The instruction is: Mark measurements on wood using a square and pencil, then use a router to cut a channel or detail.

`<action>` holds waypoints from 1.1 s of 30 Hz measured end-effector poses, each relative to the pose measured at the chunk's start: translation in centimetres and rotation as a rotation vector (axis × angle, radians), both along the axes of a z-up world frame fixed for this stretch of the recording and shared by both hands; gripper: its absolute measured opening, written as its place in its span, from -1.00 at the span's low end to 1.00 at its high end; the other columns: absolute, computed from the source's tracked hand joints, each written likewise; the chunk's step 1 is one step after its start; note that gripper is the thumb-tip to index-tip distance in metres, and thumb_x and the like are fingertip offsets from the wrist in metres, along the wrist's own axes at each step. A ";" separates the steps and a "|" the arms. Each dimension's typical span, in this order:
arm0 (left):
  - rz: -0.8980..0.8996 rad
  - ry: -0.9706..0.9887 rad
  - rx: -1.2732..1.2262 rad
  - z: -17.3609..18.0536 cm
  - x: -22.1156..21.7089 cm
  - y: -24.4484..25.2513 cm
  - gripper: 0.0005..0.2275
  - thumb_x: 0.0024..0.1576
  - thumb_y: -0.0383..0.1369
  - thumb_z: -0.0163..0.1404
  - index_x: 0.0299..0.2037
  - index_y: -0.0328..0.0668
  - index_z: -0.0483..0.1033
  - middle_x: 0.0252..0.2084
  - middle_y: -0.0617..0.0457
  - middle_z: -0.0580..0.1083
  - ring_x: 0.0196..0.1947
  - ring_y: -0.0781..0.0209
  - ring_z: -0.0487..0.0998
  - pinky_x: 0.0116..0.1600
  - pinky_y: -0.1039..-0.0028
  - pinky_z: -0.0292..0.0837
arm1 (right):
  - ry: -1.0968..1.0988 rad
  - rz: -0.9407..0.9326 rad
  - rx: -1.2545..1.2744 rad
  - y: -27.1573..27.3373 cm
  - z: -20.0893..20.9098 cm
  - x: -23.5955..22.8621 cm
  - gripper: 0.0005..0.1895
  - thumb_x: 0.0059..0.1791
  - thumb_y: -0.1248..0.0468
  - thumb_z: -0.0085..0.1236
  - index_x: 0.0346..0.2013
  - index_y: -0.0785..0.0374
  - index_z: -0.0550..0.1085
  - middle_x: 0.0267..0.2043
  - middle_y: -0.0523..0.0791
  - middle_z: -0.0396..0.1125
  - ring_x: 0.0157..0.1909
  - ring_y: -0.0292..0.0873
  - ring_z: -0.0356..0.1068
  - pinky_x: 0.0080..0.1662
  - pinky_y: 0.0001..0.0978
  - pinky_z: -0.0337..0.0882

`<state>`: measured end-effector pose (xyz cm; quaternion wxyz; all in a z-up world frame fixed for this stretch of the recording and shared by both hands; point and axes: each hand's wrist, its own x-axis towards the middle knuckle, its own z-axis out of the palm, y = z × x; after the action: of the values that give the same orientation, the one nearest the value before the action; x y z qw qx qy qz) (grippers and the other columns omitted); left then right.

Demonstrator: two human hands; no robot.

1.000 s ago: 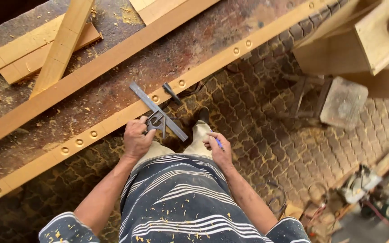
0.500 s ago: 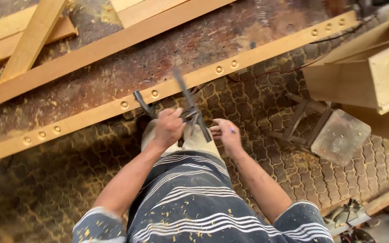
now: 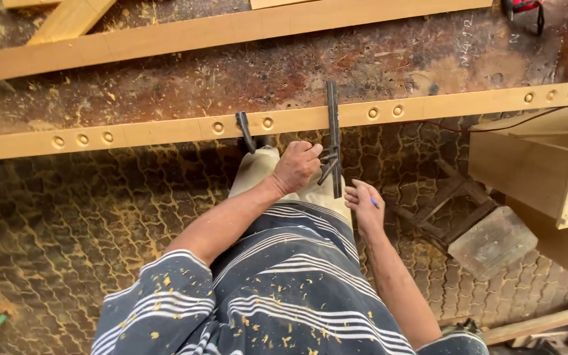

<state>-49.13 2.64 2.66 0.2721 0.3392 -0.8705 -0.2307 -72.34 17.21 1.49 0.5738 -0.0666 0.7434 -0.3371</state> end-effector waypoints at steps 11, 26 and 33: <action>-0.043 -0.031 -0.054 -1.5 -4.6 -3.7 -0.94 0.04 -0.37 0.02 -0.42 -0.12 0.49 0.10 0.05 0.50 0.00 0.15 0.44 0.09 0.29 0.28 | 0.155 0.169 -0.164 -3.2 -2.0 -6.1 -0.63 0.15 0.15 0.00 0.16 0.28 0.52 -0.18 -0.13 0.45 -0.27 -0.37 0.32 -0.19 -0.51 0.39; 0.005 -0.103 -0.080 -1.2 -6.1 -3.6 -0.91 0.01 -0.43 0.15 -0.41 -0.22 0.49 0.10 -0.03 0.52 0.04 0.08 0.46 0.16 0.22 0.30 | 0.658 0.479 -0.696 -10.2 6.1 -7.8 -0.89 0.06 0.41 0.16 -0.12 0.30 0.54 -0.18 -0.01 0.49 -0.20 -0.18 0.54 -0.15 -0.41 0.50; 0.020 -0.122 -0.113 -1.4 -6.1 -3.5 -0.91 0.03 -0.45 0.16 -0.41 -0.20 0.49 0.09 0.00 0.54 0.02 0.12 0.47 0.14 0.25 0.31 | 0.581 0.505 -0.704 -11.0 5.8 -7.0 -0.88 0.05 0.39 0.18 -0.11 0.32 0.53 -0.19 -0.01 0.49 -0.22 -0.18 0.54 -0.17 -0.40 0.51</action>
<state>-55.27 -0.86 1.26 0.2397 0.3454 -0.8935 -0.1575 -79.30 6.21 7.24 0.3499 -0.5237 0.6744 -0.3854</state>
